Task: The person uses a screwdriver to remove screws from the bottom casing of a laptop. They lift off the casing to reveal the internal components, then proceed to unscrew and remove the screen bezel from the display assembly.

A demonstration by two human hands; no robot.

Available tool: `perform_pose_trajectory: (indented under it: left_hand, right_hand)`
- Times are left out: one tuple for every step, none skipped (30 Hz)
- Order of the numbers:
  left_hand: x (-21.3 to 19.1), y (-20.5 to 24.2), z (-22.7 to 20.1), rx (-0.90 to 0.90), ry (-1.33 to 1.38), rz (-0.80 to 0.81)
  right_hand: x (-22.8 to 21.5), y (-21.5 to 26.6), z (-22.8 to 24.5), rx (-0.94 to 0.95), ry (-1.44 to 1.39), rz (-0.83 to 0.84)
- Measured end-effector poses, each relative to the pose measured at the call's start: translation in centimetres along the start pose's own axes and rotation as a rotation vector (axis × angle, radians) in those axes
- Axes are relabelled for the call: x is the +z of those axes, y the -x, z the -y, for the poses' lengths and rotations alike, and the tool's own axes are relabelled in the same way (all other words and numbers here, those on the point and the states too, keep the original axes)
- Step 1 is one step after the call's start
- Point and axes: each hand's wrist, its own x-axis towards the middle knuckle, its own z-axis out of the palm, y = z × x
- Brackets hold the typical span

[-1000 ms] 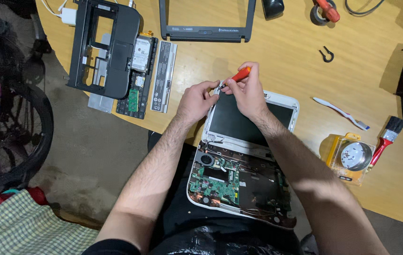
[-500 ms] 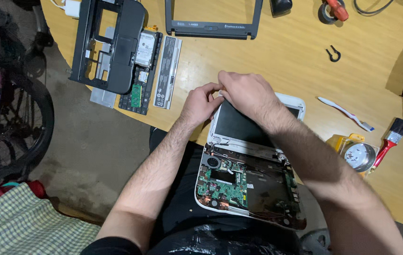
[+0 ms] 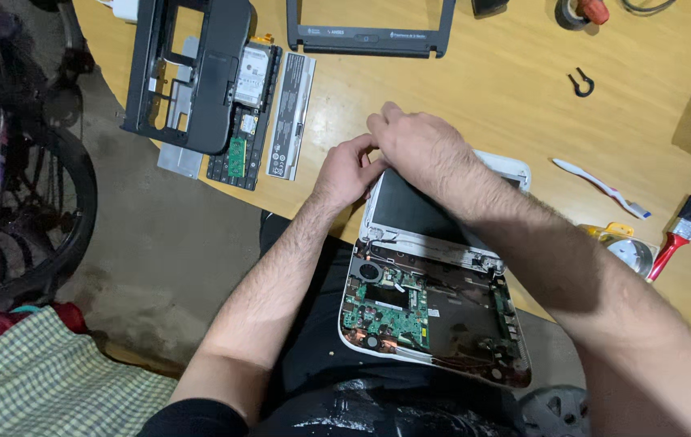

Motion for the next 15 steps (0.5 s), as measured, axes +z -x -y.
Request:
perform_pose_trajectory:
  left_hand:
    - [0.1, 0.1, 0.2, -0.001, 0.000, 0.001]
    - [0.1, 0.1, 0.3, 0.009, 0.006, 0.001]
    - [0.1, 0.1, 0.3, 0.020, 0.011, 0.000]
    - [0.2, 0.1, 0.5, 0.020, 0.010, 0.001]
    - [0.3, 0.0, 0.7, 0.014, -0.001, -0.004]
    - [0.4, -0.2, 0.8, 0.009, -0.011, -0.007]
    - [0.4, -0.3, 0.7, 0.011, -0.011, -0.005]
    - [0.3, -0.3, 0.6, 0.009, -0.006, -0.005]
    - [0.2, -0.3, 0.6, 0.007, -0.002, -0.005]
    - [0.1, -0.3, 0.5, 0.011, -0.003, -0.007]
    - [0.0, -0.2, 0.4, 0.022, -0.004, -0.004]
    - [0.0, -0.2, 0.3, 0.033, -0.004, 0.002]
    - [-0.1, 0.0, 0.3, 0.037, -0.005, 0.002]
    - [-0.1, 0.1, 0.2, 0.024, 0.001, 0.011]
    - [-0.2, 0.1, 0.0, 0.010, 0.007, 0.020]
  right_hand:
    - [0.2, 0.0, 0.2, 0.000, -0.001, 0.001]
    - [0.2, -0.1, 0.2, 0.056, -0.002, 0.029]
    - [0.3, -0.3, 0.3, 0.112, -0.004, 0.057]
    - [0.4, -0.5, 0.2, 0.114, -0.004, 0.056]
    - [0.6, -0.7, 0.0, 0.071, -0.055, 0.065]
    - [0.7, -0.9, -0.3, 0.029, -0.103, 0.074]
    - [0.3, -0.7, -0.4, 0.031, -0.101, 0.075]
    - [-0.1, -0.6, -0.4, 0.026, -0.177, 0.104]
    - [-0.6, -0.5, -0.3, 0.020, -0.252, 0.133]
    - [-0.8, -0.8, -0.2, 0.020, -0.249, 0.129]
    - [-1.0, -1.0, -0.1, 0.116, -0.227, 0.185]
    - [-1.2, -1.2, -0.1, 0.214, -0.205, 0.241]
    - [-0.2, -1.2, -0.1, 0.216, -0.202, 0.238]
    - [0.8, -1.3, -0.1, 0.157, -0.186, 0.204]
    - [1.8, -1.3, -0.2, 0.098, -0.171, 0.169]
